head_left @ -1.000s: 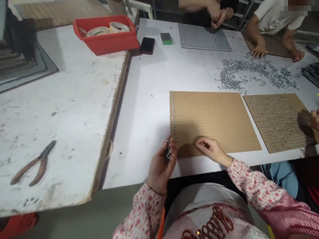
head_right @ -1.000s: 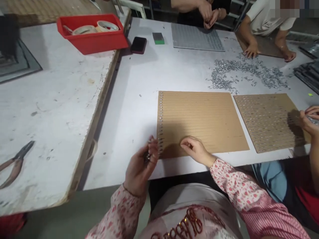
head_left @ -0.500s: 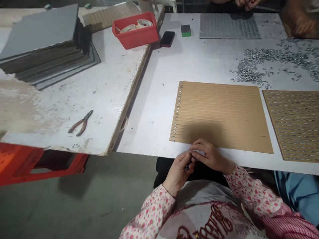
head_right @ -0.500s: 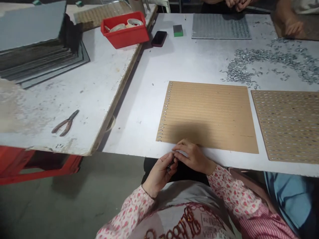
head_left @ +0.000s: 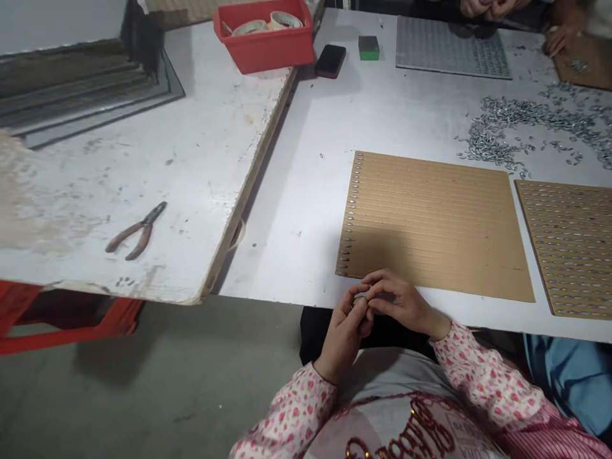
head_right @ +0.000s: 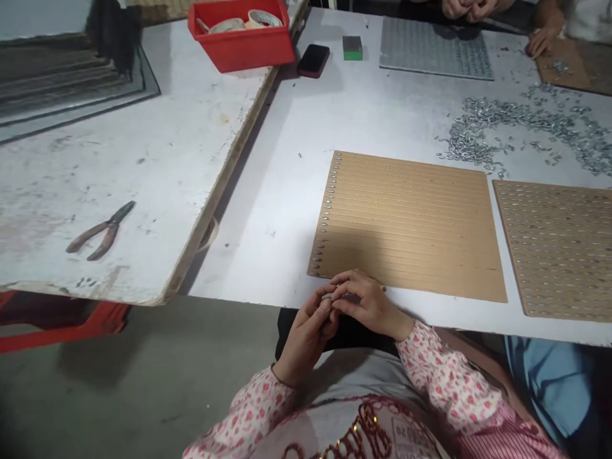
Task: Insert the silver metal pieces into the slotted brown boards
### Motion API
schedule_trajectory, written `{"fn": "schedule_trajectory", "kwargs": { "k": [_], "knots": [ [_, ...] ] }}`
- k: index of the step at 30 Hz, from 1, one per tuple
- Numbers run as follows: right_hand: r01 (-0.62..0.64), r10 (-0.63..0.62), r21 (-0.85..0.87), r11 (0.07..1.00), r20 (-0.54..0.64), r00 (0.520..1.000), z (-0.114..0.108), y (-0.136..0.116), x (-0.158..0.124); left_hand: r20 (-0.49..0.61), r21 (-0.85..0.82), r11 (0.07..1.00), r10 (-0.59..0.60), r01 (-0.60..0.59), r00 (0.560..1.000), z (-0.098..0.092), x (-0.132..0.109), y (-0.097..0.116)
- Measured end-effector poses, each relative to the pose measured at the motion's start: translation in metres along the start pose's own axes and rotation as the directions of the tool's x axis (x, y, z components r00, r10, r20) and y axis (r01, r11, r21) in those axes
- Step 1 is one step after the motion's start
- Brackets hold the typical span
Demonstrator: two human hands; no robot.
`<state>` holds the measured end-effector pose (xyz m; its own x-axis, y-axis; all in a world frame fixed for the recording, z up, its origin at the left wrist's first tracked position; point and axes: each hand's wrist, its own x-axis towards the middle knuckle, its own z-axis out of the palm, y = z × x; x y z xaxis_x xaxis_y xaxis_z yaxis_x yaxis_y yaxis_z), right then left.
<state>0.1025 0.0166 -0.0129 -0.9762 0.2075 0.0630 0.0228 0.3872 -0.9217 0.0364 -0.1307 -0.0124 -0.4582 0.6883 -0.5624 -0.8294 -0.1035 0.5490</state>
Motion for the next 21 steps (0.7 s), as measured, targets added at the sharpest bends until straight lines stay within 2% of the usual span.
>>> {"fn": "schedule_trajectory", "kwargs": {
  "k": [5,9,12,16,19,21],
  "knots": [
    [-0.096,0.067,-0.137,0.986,-0.204,0.977,0.009,0.003,0.012,-0.056,-0.116,0.993,-0.026,0.019,0.998,-0.009,0.003,0.009],
    [-0.159,0.106,-0.242,0.957,-0.218,0.970,0.014,0.006,0.022,-0.014,-0.175,0.979,-0.107,0.103,0.994,-0.015,0.000,0.009],
    [-0.138,0.075,-0.351,0.926,-0.187,0.979,0.011,0.005,0.027,-0.008,-0.198,0.973,-0.126,0.122,0.992,-0.016,-0.001,0.009],
    [-0.020,0.003,-0.547,0.837,-0.033,0.999,0.002,-0.001,0.034,0.005,-0.228,0.966,-0.125,0.123,0.992,-0.016,0.001,0.008],
    [0.034,0.012,-0.670,0.742,0.065,0.998,0.002,-0.006,0.041,0.025,-0.238,0.961,-0.135,0.137,0.991,-0.017,0.001,0.007],
    [0.062,0.023,-0.693,0.718,0.112,0.993,0.004,-0.006,0.045,0.034,-0.243,0.960,-0.134,0.138,0.990,-0.017,0.001,0.007]
  ]
}}
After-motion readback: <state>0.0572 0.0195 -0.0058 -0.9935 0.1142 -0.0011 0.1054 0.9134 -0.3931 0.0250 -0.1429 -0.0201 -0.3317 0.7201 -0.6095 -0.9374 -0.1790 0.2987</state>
